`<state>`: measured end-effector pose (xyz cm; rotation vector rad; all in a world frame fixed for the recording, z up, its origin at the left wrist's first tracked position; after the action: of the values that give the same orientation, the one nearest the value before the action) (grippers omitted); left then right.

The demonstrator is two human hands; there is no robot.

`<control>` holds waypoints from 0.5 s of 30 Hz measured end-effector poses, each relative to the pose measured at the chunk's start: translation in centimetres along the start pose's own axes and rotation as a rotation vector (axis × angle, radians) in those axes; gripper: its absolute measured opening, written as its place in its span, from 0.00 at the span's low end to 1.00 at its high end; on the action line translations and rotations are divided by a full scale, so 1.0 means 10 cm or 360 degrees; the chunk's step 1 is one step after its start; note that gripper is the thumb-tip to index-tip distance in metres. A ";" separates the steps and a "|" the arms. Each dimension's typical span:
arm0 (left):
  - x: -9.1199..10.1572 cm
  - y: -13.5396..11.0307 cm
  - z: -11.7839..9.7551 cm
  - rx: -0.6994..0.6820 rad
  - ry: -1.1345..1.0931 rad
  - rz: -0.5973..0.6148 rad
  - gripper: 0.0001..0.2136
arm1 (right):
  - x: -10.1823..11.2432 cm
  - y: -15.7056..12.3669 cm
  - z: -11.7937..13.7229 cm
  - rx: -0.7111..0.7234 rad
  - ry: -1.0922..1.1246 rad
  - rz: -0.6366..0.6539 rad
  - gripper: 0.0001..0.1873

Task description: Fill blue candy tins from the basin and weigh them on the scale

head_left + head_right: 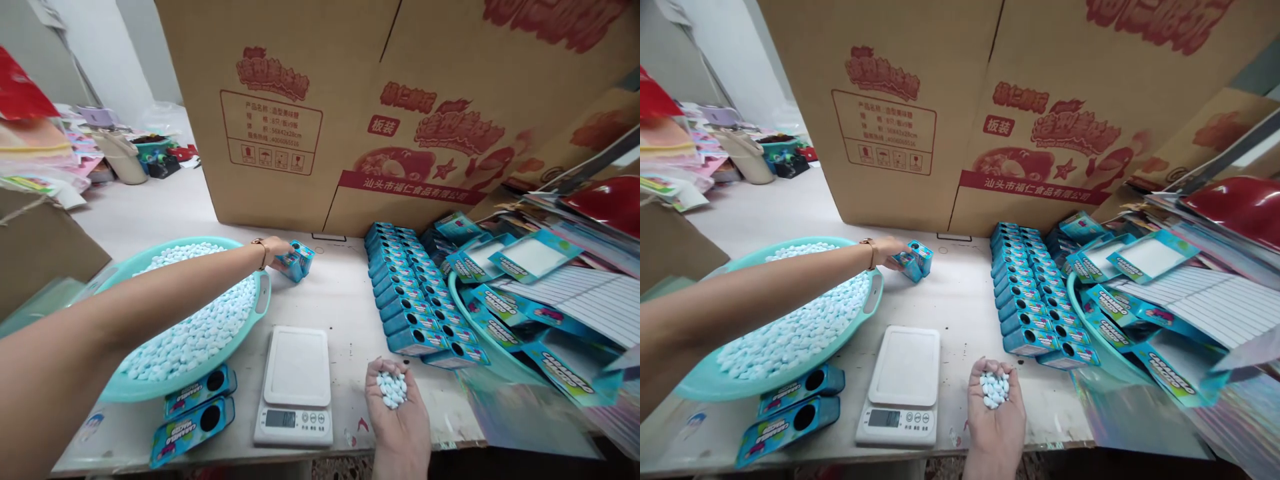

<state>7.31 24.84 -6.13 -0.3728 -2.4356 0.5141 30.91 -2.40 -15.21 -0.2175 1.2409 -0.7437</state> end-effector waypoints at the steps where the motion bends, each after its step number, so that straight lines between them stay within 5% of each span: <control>1: 0.05 -0.07 -0.02 -0.0021 -0.0047 -0.0011 0.17 | 0.00 -0.03 -0.02 -0.0036 0.0044 -0.0059 0.07; 6: 0.43 -0.94 -0.05 -0.0349 -0.0140 -0.0079 0.31 | -0.03 -0.15 -0.02 -0.0035 0.0083 -0.0160 0.07; 9: 0.37 -1.90 0.02 -0.0998 0.0426 0.0018 0.34 | -0.06 -0.21 -0.10 -0.0047 0.0032 -0.0130 0.07; 12: 0.14 -2.67 0.57 -0.1312 0.1079 -0.0115 0.39 | -0.13 -0.27 -0.25 -0.0078 -0.0021 -0.0077 0.06; 15: -0.15 -2.97 1.21 -0.1352 0.1434 -0.0260 0.37 | -0.27 -0.34 -0.41 -0.0101 -0.0116 0.0045 0.05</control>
<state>-3.25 -5.27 -2.63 -0.5762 -1.6381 -0.6762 25.53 -2.31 -12.72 -0.2759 1.1970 -0.6671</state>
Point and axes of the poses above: each hand's wrist, its own y-axis towards the middle knuckle, its own x-axis out of the back of the hand, z = x × y, the point moved 9 cm from there along y, towards the middle knuckle, and after that the axes turned 6 degrees about -y, right-handed, at the moved point
